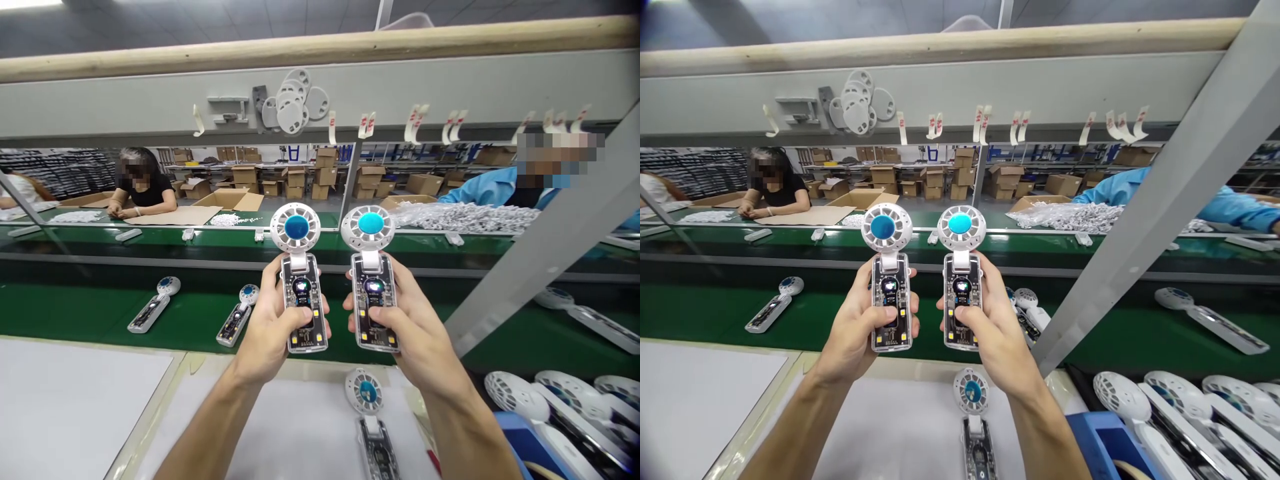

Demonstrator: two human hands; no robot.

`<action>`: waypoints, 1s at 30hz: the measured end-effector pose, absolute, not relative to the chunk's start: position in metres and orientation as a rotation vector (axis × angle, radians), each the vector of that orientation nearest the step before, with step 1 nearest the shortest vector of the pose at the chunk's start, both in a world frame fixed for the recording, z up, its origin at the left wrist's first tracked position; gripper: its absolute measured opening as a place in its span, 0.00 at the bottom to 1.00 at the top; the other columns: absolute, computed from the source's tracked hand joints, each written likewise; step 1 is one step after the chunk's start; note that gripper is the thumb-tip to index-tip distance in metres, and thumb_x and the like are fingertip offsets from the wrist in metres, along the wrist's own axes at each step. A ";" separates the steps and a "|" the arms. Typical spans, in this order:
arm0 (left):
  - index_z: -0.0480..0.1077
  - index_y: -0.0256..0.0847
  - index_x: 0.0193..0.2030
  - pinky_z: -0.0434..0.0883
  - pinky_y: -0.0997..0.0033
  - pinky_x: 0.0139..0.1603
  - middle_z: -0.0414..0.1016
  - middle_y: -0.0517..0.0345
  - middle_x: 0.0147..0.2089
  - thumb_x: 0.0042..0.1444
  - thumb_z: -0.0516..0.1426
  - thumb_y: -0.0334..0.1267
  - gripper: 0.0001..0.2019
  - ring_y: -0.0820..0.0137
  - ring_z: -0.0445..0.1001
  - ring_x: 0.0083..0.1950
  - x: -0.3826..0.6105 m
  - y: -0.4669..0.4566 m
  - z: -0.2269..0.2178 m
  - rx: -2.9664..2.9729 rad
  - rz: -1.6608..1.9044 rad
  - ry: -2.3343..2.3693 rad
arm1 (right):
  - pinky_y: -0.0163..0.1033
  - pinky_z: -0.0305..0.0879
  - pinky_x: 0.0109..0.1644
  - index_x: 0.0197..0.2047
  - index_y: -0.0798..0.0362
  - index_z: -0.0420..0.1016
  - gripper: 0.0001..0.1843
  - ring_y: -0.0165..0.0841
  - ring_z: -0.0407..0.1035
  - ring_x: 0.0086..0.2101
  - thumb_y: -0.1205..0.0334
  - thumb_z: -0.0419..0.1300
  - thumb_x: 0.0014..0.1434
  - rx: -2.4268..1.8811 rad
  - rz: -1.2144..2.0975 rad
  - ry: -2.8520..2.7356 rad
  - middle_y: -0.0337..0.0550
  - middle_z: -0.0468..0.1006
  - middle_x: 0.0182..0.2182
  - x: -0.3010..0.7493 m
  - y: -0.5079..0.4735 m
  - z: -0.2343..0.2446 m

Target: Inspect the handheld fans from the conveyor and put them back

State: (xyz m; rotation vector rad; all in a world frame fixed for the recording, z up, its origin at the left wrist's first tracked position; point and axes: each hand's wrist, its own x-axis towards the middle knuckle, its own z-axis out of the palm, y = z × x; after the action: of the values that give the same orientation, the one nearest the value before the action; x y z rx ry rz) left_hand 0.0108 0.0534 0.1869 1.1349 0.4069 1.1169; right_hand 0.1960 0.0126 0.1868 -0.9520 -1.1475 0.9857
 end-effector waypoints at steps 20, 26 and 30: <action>0.53 0.49 0.63 0.73 0.66 0.28 0.75 0.56 0.40 0.52 0.65 0.38 0.35 0.65 0.77 0.30 0.006 0.055 0.188 1.133 1.108 0.390 | 0.43 0.76 0.36 0.69 0.41 0.55 0.36 0.36 0.75 0.36 0.64 0.60 0.59 -1.012 0.873 -1.140 0.44 0.77 0.47 0.200 0.008 0.189; 0.57 0.46 0.53 0.72 0.72 0.24 0.74 0.60 0.39 0.55 0.65 0.41 0.24 0.73 0.73 0.25 0.018 0.059 0.181 1.240 1.317 0.643 | 0.43 0.75 0.32 0.59 0.43 0.64 0.29 0.39 0.75 0.31 0.58 0.65 0.55 -0.951 0.926 -0.951 0.44 0.79 0.36 0.197 0.010 0.193; 0.65 0.41 0.46 0.74 0.72 0.34 0.75 0.60 0.35 0.49 0.67 0.38 0.19 0.71 0.75 0.30 0.021 0.071 0.170 1.405 1.581 0.942 | 0.38 0.68 0.22 0.43 0.49 0.72 0.19 0.35 0.69 0.22 0.49 0.67 0.52 -0.913 1.100 -0.889 0.41 0.72 0.24 0.203 0.009 0.188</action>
State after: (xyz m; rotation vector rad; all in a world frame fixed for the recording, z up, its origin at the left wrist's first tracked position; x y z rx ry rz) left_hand 0.0209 0.0707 0.1702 1.4046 0.9422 1.5808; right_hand 0.2025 0.0087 0.1877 -0.9126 -0.8892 1.1002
